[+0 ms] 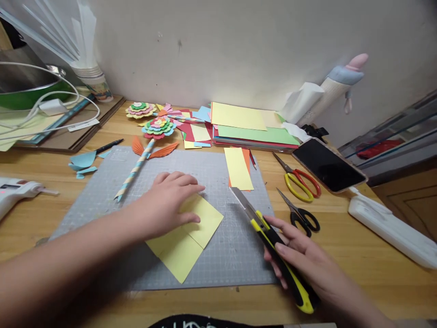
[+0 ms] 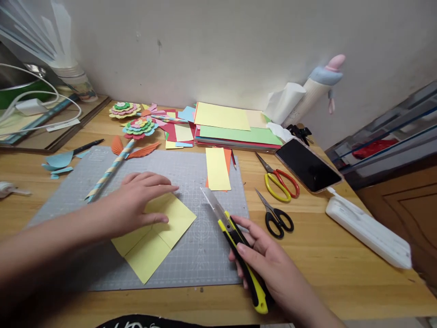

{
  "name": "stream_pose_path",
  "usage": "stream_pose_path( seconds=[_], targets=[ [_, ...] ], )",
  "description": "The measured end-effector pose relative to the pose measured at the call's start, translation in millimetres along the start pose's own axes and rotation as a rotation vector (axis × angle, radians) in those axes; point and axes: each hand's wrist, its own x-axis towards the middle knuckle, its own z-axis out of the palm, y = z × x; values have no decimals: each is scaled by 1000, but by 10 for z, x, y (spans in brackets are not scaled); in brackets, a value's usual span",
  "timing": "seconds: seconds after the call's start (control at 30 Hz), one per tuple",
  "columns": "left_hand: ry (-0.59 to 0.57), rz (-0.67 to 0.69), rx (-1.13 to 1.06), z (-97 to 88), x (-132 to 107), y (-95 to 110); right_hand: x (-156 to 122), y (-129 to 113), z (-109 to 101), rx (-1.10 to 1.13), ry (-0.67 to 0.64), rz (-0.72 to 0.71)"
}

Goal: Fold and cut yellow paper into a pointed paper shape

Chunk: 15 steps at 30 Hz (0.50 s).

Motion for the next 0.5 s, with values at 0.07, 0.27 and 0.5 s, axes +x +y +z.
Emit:
stream_pose_path(
  seconds=[0.07, 0.27, 0.5],
  targets=[
    [-96, 0, -67, -46, 164, -19, 23, 10, 18, -27, -39, 4],
    [-143, 20, -116, 10, 292, -63, 73, 69, 110, -14, -119, -4],
    [-170, 163, -138, 44, 209, 12, 32, 153, 235, 16, 10, -79]
  ],
)
